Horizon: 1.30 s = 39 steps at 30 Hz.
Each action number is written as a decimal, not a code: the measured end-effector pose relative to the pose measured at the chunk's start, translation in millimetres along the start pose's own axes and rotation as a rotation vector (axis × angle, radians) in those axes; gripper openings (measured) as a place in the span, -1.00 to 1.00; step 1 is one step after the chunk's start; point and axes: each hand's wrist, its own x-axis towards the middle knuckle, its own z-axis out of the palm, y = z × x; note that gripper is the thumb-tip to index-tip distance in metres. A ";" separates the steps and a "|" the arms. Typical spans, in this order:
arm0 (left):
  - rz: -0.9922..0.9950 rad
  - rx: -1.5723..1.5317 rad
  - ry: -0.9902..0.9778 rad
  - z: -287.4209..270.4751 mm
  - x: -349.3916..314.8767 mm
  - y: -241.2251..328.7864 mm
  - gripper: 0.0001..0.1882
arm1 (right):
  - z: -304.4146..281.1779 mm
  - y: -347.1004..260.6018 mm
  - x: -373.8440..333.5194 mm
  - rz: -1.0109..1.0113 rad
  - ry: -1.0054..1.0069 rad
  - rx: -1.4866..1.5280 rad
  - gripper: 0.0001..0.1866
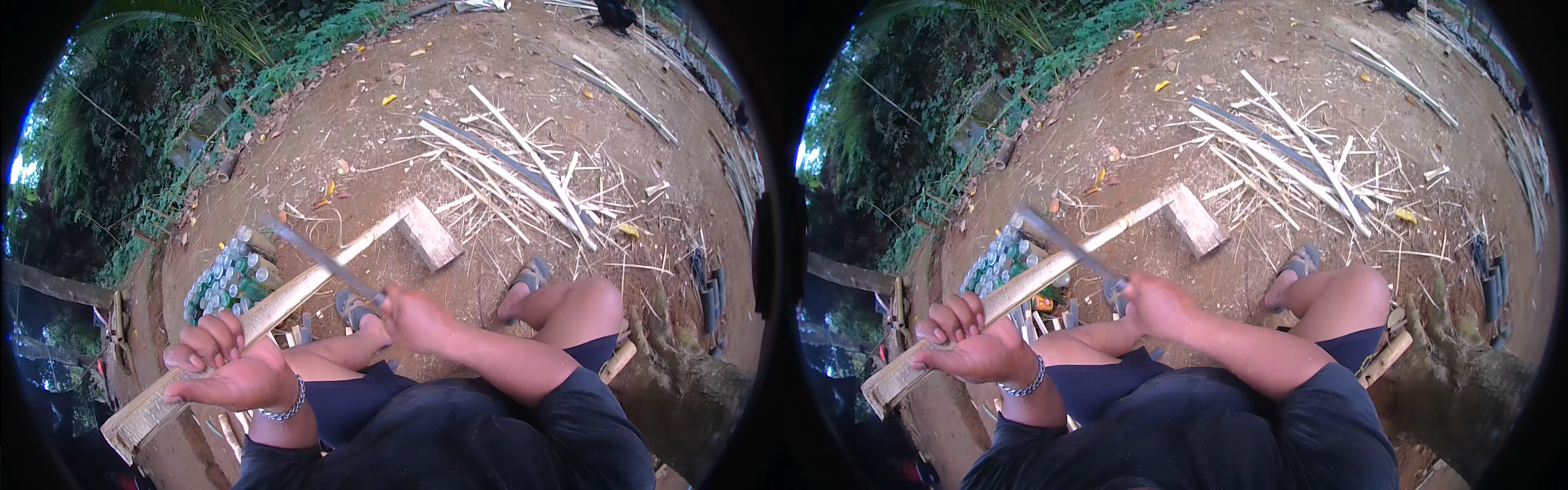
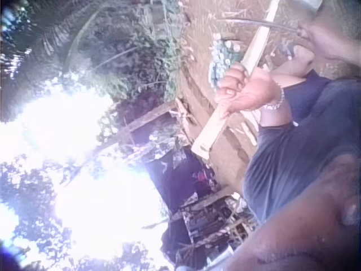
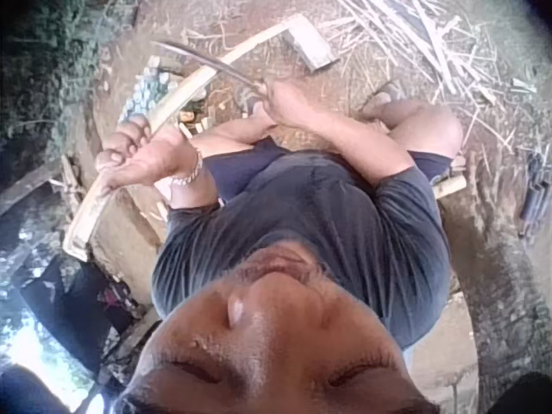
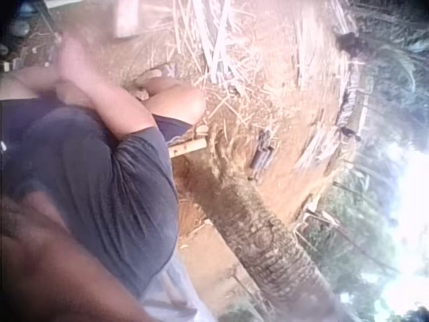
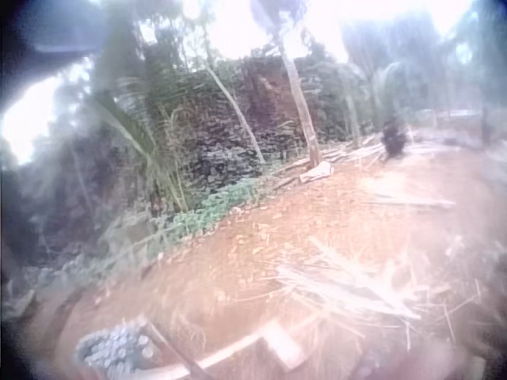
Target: The person shaves thin layers off a long bamboo strip using a machete while holding the strip against a wooden block.
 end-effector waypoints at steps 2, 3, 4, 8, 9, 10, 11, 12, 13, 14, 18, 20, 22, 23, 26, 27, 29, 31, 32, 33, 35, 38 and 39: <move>0.013 -0.044 -0.011 1.2 2.5 3.5 -0.45 | -2.9 -18.4 0.3 -0.152 -0.016 0.028 -0.75; -0.008 -0.061 -0.013 1.3 -2.2 2.8 -0.45 | 5.2 -5.6 2.5 -0.225 0.020 0.034 -0.75; -0.012 -0.076 -0.019 3.6 -6.9 -0.4 -0.45 | 13.0 8.9 9.8 -0.310 0.070 0.037 -0.75; 0.017 -0.037 -0.041 2.9 -8.3 1.7 -0.45 | 8.4 96.9 66.2 0.161 0.206 0.057 -0.71; 0.045 -0.054 -0.025 2.0 -0.7 -1.3 -0.45 | 4.1 68.8 59.2 0.074 0.217 0.034 -0.70; 0.013 -0.016 -0.025 -4.7 3.2 -2.5 -0.45 | 17.4 45.3 36.7 0.048 0.190 0.052 -0.69; 0.007 0.001 -0.009 -8.6 5.9 -1.6 -0.44 | 17.2 18.8 23.0 -0.045 0.131 0.071 -0.73; 0.027 -0.005 -0.025 -8.3 4.7 2.6 -0.44 | 3.0 -6.6 19.5 -0.164 0.104 0.057 -0.77; 0.016 0.004 -0.015 -4.9 1.1 2.6 -0.44 | 0.4 -15.4 13.2 -0.257 0.055 0.064 -0.80; 0.005 0.015 -0.004 -1.4 -2.6 1.5 -0.44 | -1.4 -4.6 23.6 -0.267 -0.037 0.050 -0.79; -0.027 -0.031 -0.072 8.2 -3.4 0.2 -0.47 | 12.5 161.2 85.8 0.286 0.161 -0.136 -0.78; -0.017 -0.063 -0.119 -1.0 4.4 1.5 -0.50 | 5.5 106.0 79.5 0.215 0.132 -0.099 -0.77; -0.010 0.002 -0.063 -3.7 15.8 -1.6 -0.50 | 3.6 33.6 52.3 0.100 -0.060 -0.023 -0.75; -0.007 0.012 -0.028 -2.0 19.4 -4.7 -0.50 | -6.4 13.0 48.2 -0.008 -0.185 -0.003 -0.74; -0.040 -0.025 -0.141 -1.8 24.2 -11.4 -0.53 | 10.1 64.9 84.2 -0.147 0.011 -0.056 -0.74; -0.050 -0.045 -0.185 -2.7 26.7 -13.0 -0.54 | 8.7 97.9 103.7 0.118 0.002 0.069 -0.73; -0.073 -0.061 -0.186 0.5 24.9 -19.0 -0.54 | 10.2 208.4 122.3 0.388 0.014 -0.028 -0.74; -0.073 -0.098 -0.301 -6.2 31.3 -10.4 -0.54 | 0.4 215.1 141.2 0.297 0.033 -0.181 -0.75; -0.054 -0.084 -0.317 -9.6 38.5 -9.8 -0.55 | -8.5 183.5 142.6 0.229 0.035 -0.126 -0.75; -0.084 -0.046 -0.320 -14.7 44.5 -9.3 -0.55 | -4.5 148.7 125.4 0.202 -0.008 -0.056 -0.74; -0.082 -0.046 -0.324 -14.1 54.1 -17.7 -0.56 | -7.7 129.7 132.0 0.170 -0.078 0.026 -0.74; -0.116 -0.053 -0.296 -5.5 64.1 -29.5 -0.55 | 13.6 188.1 155.1 0.352 -0.091 0.046 -0.72; -0.129 -0.045 -0.282 -2.7 66.1 -33.0 -0.55 | 24.3 255.3 164.7 0.486 -0.059 0.065 -0.69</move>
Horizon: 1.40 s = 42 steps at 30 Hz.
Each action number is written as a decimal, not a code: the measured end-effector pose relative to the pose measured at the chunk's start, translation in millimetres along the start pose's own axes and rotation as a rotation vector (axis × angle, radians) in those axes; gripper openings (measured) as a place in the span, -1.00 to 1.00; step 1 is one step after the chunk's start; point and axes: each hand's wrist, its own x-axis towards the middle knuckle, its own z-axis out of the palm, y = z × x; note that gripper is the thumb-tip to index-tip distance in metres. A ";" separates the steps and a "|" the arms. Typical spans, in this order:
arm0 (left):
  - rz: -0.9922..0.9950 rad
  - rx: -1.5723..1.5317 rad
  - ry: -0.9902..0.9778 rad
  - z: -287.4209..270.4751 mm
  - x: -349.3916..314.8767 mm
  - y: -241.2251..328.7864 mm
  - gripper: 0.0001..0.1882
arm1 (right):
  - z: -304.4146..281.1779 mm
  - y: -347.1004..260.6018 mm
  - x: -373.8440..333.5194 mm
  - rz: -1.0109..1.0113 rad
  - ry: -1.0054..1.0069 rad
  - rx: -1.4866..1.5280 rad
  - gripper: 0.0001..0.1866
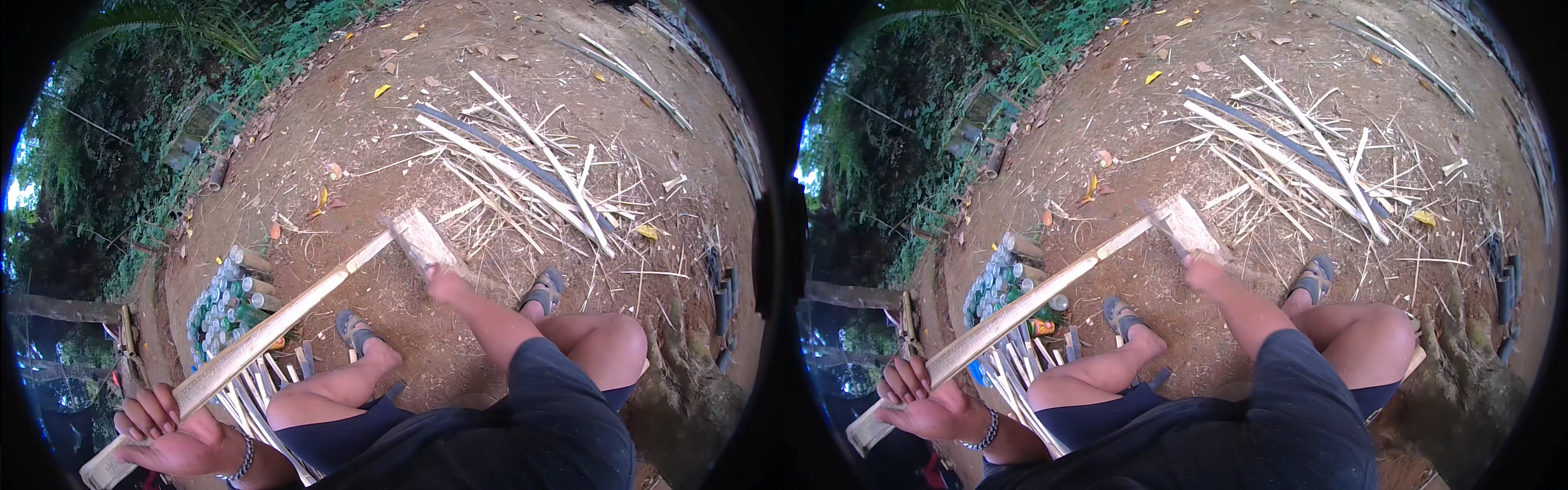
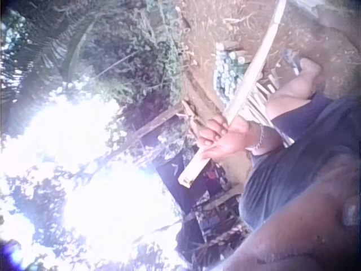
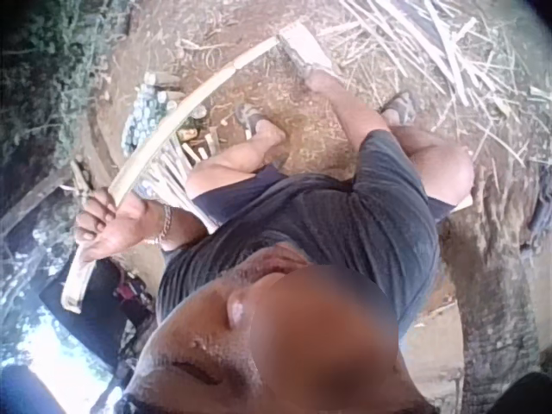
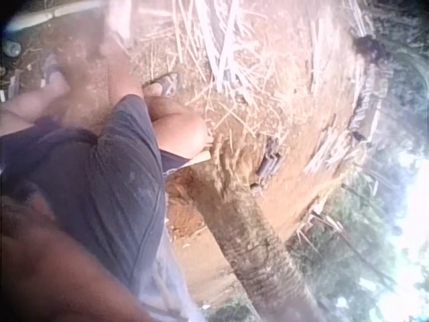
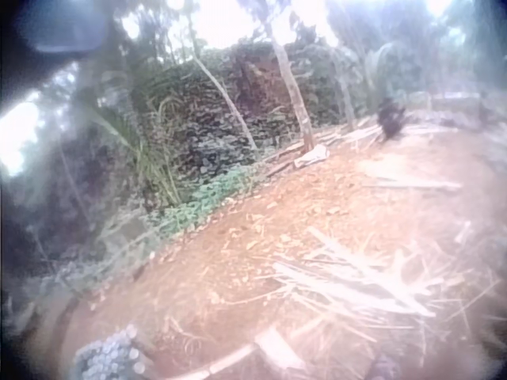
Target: The person shaves thin layers off a long bamboo strip using a machete while holding the strip against a wooden block.
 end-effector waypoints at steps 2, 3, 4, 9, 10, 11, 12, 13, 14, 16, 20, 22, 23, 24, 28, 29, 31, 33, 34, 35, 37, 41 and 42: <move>0.008 0.020 -0.020 -5.7 5.9 0.5 -0.53 | 1.5 31.1 35.5 0.065 0.075 -0.007 -0.65; 0.022 0.011 -0.067 -13.1 9.5 4.3 -0.54 | 3.8 20.6 34.7 0.008 0.124 -0.040 -0.64; 0.014 0.019 -0.094 -19.8 8.3 6.3 -0.55 | 8.4 12.5 23.1 -0.034 0.147 -0.085 -0.62; -0.007 0.015 0.010 -15.1 10.7 1.1 -0.53 | 2.3 48.7 43.6 0.054 -0.010 -0.215 -0.75; -0.005 -0.009 0.015 -14.5 11.9 2.6 -0.52 | -4.0 44.6 51.5 0.037 -0.097 -0.272 -0.77; -0.002 -0.033 0.019 -14.0 12.7 3.0 -0.52 | -7.8 42.2 54.4 0.019 -0.183 -0.329 -0.79; -0.002 -0.045 0.040 -17.2 8.5 5.7 -0.51 | -5.5 40.1 47.6 0.072 -0.211 -0.002 -0.83; -0.025 -0.122 -0.113 -26.9 7.6 7.8 -0.40 | -1.3 37.1 40.1 0.126 -0.235 0.324 -0.86; 0.006 -0.093 -0.073 -23.7 4.1 2.6 -0.39 | -3.2 23.6 28.8 0.178 -0.246 0.650 -0.89; 0.068 -0.024 -0.008 -7.9 -2.4 -4.1 -0.36 | -5.1 10.1 0.6 0.150 -0.092 0.708 -0.86; 0.100 -0.037 -0.077 -4.4 -1.2 -0.2 -0.33 | 7.5 -20.0 -49.4 -0.025 0.105 0.524 -0.80; 0.175 -0.058 -0.012 0.2 -6.0 -5.4 -0.34 | -2.6 -63.8 -108.5 -0.066 0.169 0.299 -0.70; 0.164 -0.145 -0.080 -3.2 -8.8 -4.7 -0.33 | 7.9 -65.2 -119.3 -0.189 0.230 0.295 -0.69; 0.150 -0.229 -0.145 -6.8 -11.9 -5.2 -0.33 | 12.2 -75.7 -134.2 -0.264 0.227 0.203 -0.69; 0.206 -0.172 0.066 2.6 -37.5 5.5 -0.32 | 7.8 -151.2 -225.0 -0.537 0.037 0.132 -0.76; 0.190 -0.190 0.062 4.7 -44.2 9.0 -0.32 | 3.2 -166.1 -246.3 -0.614 0.025 0.128 -0.75; 0.207 -0.195 0.069 10.7 -57.9 13.3 -0.32 | -9.7 -185.0 -281.3 -0.771 0.019 0.078 -0.74; 0.209 -0.140 0.111 20.6 -69.2 19.1 -0.33 | -9.6 -184.0 -284.5 -0.820 0.026 0.006 -0.72; 0.197 -0.130 0.111 22.7 -72.2 20.9 -0.33 | -2.5 -163.4 -262.8 -0.718 0.055 0.014 -0.72; 0.185 -0.132 0.114 26.5 -74.7 22.4 -0.33 | 4.5 -131.4 -231.7 -0.612 0.095 0.015 -0.72; 0.195 -0.130 0.132 29.6 -76.3 20.6 -0.34 | -1.5 -125.7 -222.7 -0.529 0.144 0.017 -0.71; 0.205 -0.150 0.129 28.3 -77.1 20.3 -0.34 | -4.1 -155.5 -278.1 -0.695 0.078 0.048 -0.71; 0.205 -0.160 0.118 30.4 -78.1 20.2 -0.34 | -8.5 -161.6 -291.3 -0.765 0.040 0.052 -0.71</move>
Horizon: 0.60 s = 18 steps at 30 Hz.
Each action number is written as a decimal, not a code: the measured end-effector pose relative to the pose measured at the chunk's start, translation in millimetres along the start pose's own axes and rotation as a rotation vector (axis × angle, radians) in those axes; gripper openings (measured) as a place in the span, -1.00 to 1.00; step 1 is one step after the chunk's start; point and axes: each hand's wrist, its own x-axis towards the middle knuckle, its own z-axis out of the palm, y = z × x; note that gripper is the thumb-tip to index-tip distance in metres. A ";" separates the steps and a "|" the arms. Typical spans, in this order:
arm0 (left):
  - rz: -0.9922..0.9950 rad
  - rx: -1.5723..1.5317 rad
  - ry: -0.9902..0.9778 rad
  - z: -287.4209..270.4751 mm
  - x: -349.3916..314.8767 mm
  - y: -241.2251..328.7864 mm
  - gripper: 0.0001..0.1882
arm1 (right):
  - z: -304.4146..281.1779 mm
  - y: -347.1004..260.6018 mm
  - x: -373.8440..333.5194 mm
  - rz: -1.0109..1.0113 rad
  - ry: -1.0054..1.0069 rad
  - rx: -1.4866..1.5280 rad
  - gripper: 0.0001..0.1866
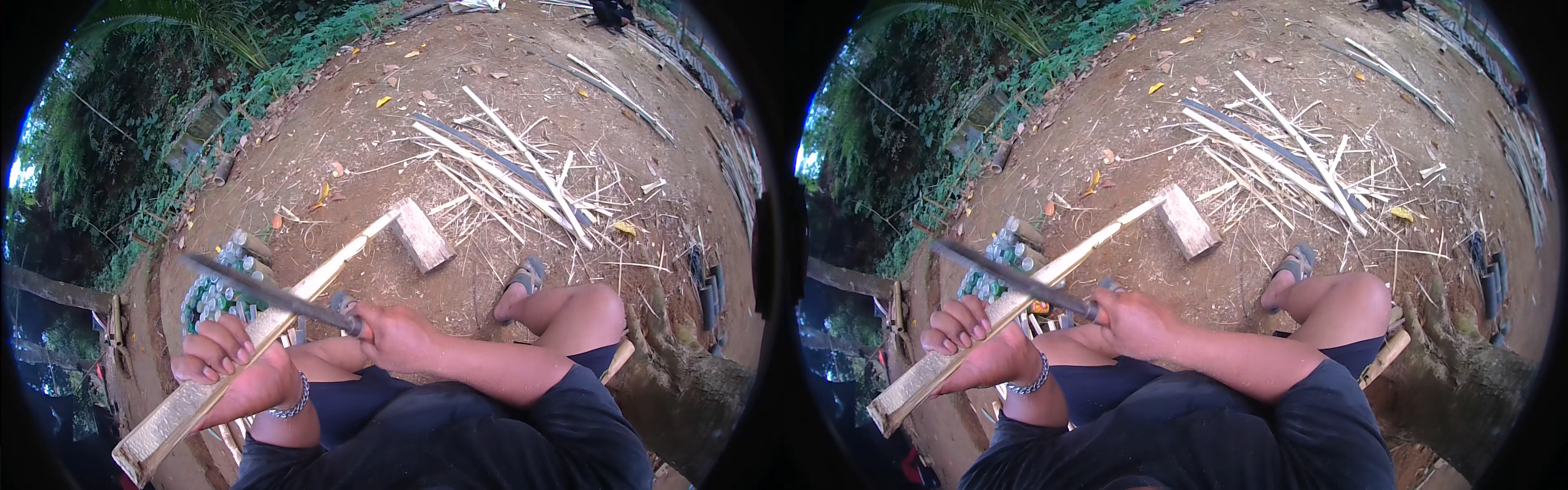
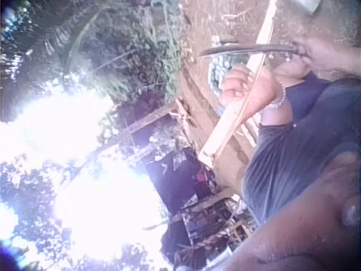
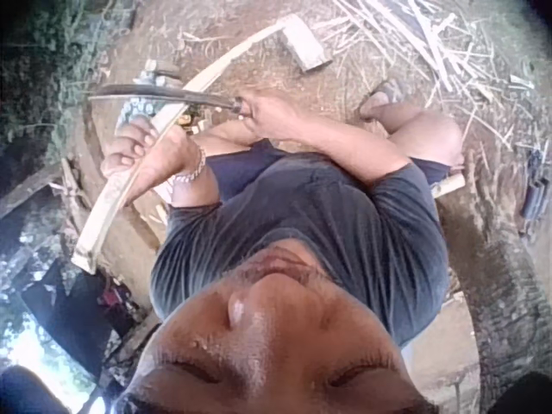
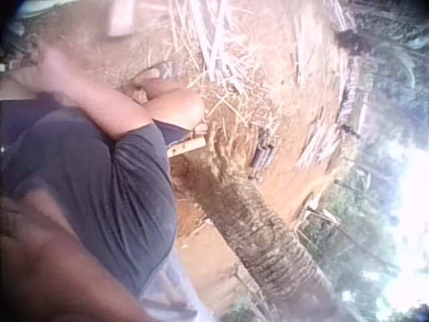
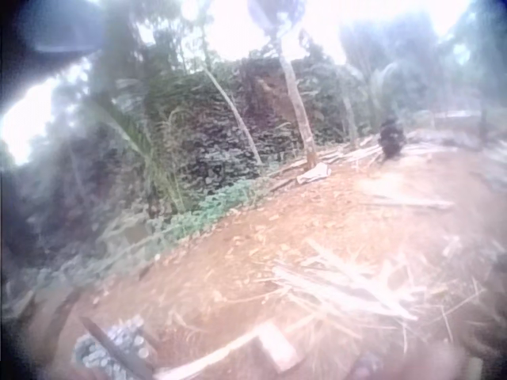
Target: The person shaves thin layers off a long bamboo strip using a machete while holding the strip against a wooden block.
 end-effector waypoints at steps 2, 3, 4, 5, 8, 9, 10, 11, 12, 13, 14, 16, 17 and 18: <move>-0.003 -0.019 -0.020 3.4 -3.2 -2.9 -0.34 | -2.9 27.0 8.4 0.088 0.006 -0.054 -0.74; -0.017 0.018 -0.014 7.0 -3.6 -4.4 -0.34 | -3.1 73.8 15.7 0.240 0.033 -0.081 -0.76; -0.017 0.018 -0.013 7.4 -1.9 -1.1 -0.34 | -3.8 100.4 23.4 0.371 0.055 -0.108 -0.77; -0.022 0.015 -0.012 6.1 -1.8 0.1 -0.34 | -8.4 105.1 26.4 0.376 0.059 -0.220 -0.76; -0.013 0.065 0.010 0.3 8.2 0.4 -0.34 | -6.6 50.4 24.6 0.320 0.014 -0.098 -0.73; -0.006 0.042 -0.014 -3.5 7.2 -0.5 -0.34 | -11.6 23.5 21.3 0.250 -0.075 -0.096 -0.72; -0.007 0.017 -0.029 -2.9 4.6 -0.5 -0.34 | -9.7 25.1 21.5 0.121 -0.051 -0.094 -0.72; -0.005 0.039 -0.006 1.6 2.6 -2.0 -0.35 | -8.1 27.4 22.1 -0.008 -0.029 -0.089 -0.72; -0.016 0.054 -0.015 2.7 0.9 -5.2 -0.35 | -6.3 29.9 21.1 -0.135 -0.004 -0.079 -0.72; -0.024 0.047 -0.026 8.5 0.4 -10.4 -0.35 | 10.2 80.6 29.5 -0.002 0.097 -0.156 -0.74; -0.028 0.046 -0.032 11.9 -0.2 -12.6 -0.35 | 9.4 139.2 32.6 0.203 0.130 -0.147 -0.75; -0.003 0.042 -0.033 7.4 7.8 -13.6 -0.34 | -14.5 143.1 49.8 0.339 0.168 -0.178 -0.78; 0.017 0.054 0.005 5.2 13.5 -12.5 -0.34 | -9.9 135.2 49.3 0.299 0.172 -0.219 -0.80; -0.003 0.113 0.027 -1.0 17.1 -8.5 -0.34 | 2.3 104.4 43.4 0.292 0.147 -0.211 -0.82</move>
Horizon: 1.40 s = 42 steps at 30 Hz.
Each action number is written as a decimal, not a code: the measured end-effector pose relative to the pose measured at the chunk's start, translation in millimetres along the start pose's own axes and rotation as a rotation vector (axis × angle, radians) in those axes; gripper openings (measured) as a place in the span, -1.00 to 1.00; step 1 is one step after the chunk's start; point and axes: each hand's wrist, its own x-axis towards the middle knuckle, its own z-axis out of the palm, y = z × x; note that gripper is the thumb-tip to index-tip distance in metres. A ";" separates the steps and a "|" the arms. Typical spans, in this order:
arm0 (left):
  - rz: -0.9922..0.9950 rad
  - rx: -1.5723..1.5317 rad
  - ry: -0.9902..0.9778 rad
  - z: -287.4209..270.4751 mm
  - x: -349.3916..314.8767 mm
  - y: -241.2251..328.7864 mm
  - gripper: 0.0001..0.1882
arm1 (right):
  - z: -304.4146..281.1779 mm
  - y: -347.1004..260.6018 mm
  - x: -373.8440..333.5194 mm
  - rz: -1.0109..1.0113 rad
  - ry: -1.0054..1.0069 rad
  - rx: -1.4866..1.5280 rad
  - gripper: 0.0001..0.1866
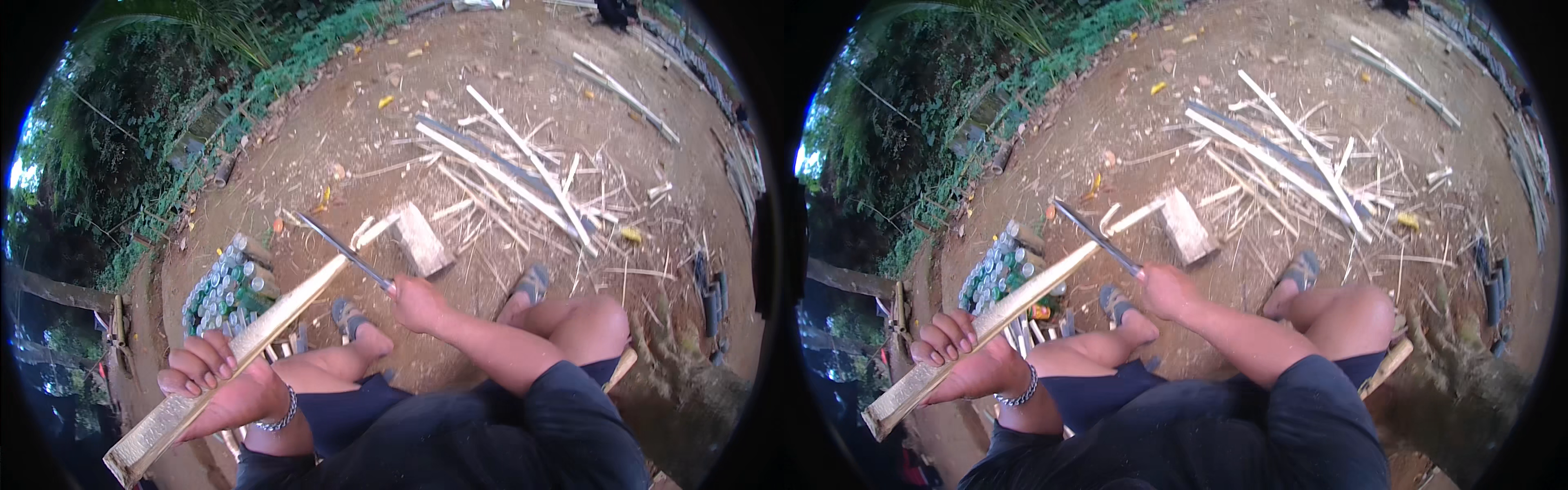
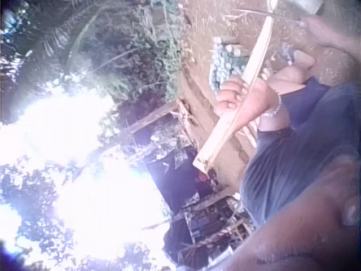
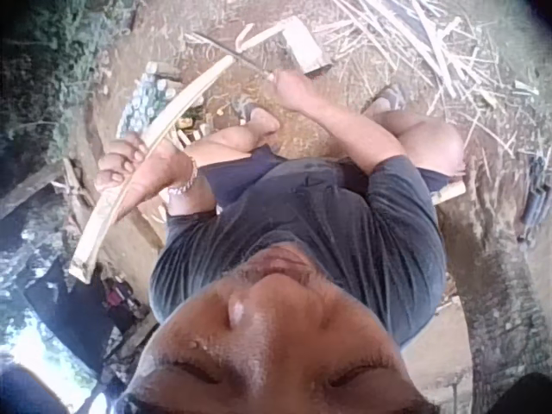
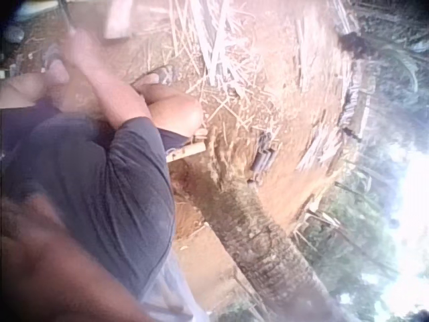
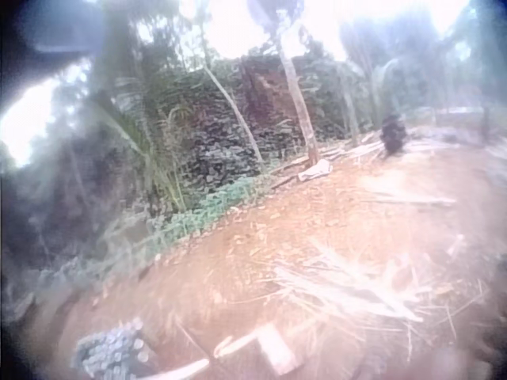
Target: The person shaves thin layers off a long bamboo strip using a machete while holding the strip against a wooden block.
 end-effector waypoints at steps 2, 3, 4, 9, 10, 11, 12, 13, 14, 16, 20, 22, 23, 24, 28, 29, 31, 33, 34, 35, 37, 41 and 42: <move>0.003 -0.031 -0.036 -2.5 2.6 -5.4 -0.35 | -20.3 -42.6 -3.1 -0.124 -0.136 0.046 -0.83; -0.014 -0.045 -0.053 -1.5 1.8 -1.9 -0.35 | -23.3 -52.7 -11.8 -0.265 -0.117 0.062 -0.84; -0.031 -0.058 -0.069 -1.8 0.7 -1.2 -0.35 | -23.2 -55.4 -15.5 -0.407 -0.098 0.080 -0.85; -0.068 -0.095 -0.114 6.5 -1.0 -16.8 -0.36 | 25.9 184.1 43.8 0.203 -0.471 -0.458 -0.76; -0.033 -0.058 -0.187 -2.2 7.1 -6.7 -0.37 | 30.3 142.6 34.1 0.150 -0.458 -0.344 -0.74; -0.011 -0.096 -0.199 -5.7 13.1 7.6 -0.37 | 21.5 91.9 8.1 0.102 -0.461 -0.243 -0.70; -0.035 -0.070 -0.173 -8.3 13.9 2.7 -0.37 | 29.0 64.4 -4.8 0.074 -0.472 -0.161 -0.70; -0.058 -0.051 -0.140 -12.4 15.4 -5.8 -0.37 | 40.0 39.3 -9.3 0.051 -0.477 -0.086 -0.69; -0.043 -0.045 -0.115 -12.6 19.1 -11.4 -0.37 | 44.2 17.9 -9.2 -0.013 -0.510 -0.056 -0.69; -0.067 -0.052 -0.147 -11.7 25.3 -15.6 -0.37 | 54.8 7.1 -12.3 -0.090 -0.580 0.008 -0.68; -0.108 -0.126 -0.215 -12.4 33.7 -24.2 -0.37 | 90.2 87.3 -22.5 0.090 -0.658 -0.028 -0.67; -0.095 -0.119 -0.223 -17.3 38.4 -23.2 -0.37 | 81.1 113.4 -23.9 0.368 -0.463 0.043 -0.68; -0.087 -0.107 -0.230 -21.0 40.0 -22.4 -0.37 | 71.7 117.8 -18.7 0.529 -0.326 0.120 -0.70; -0.078 -0.101 -0.236 -23.9 41.4 -21.9 -0.37 | 55.4 109.2 -12.9 0.605 -0.206 0.246 -0.69; -0.083 -0.152 -0.265 -28.6 35.3 -19.7 -0.35 | 27.7 80.9 -5.7 0.309 0.195 0.227 -0.65; -0.070 -0.137 -0.242 -26.0 29.3 -18.5 -0.35 | 23.3 69.1 -4.1 0.260 0.128 0.244 -0.65; -0.060 -0.140 -0.240 -23.4 23.6 -16.0 -0.35 | 12.6 32.4 -0.8 0.160 0.010 0.278 -0.64; -0.059 -0.174 -0.272 -23.0 20.2 -14.7 -0.35 | 11.9 0.4 0.2 0.140 -0.179 0.270 -0.65; -0.053 -0.168 -0.259 -24.6 18.2 -12.9 -0.35 | 6.4 -24.4 -3.0 0.101 -0.185 0.302 -0.67; -0.052 -0.159 -0.249 -26.9 16.2 -9.8 -0.35 | 2.1 -44.7 -7.5 0.064 -0.193 0.338 -0.68; -0.060 -0.176 -0.267 -28.5 11.4 -6.7 -0.35 | 5.0 -55.1 -12.0 -0.225 -0.139 0.248 -0.71; -0.075 -0.245 -0.312 -22.6 2.1 -9.2 -0.36 | 42.9 26.6 22.7 0.221 -0.017 0.215 -0.76; -0.068 -0.235 -0.309 -23.4 1.6 -10.7 -0.36 | 36.3 21.9 23.7 0.168 -0.014 0.190 -0.77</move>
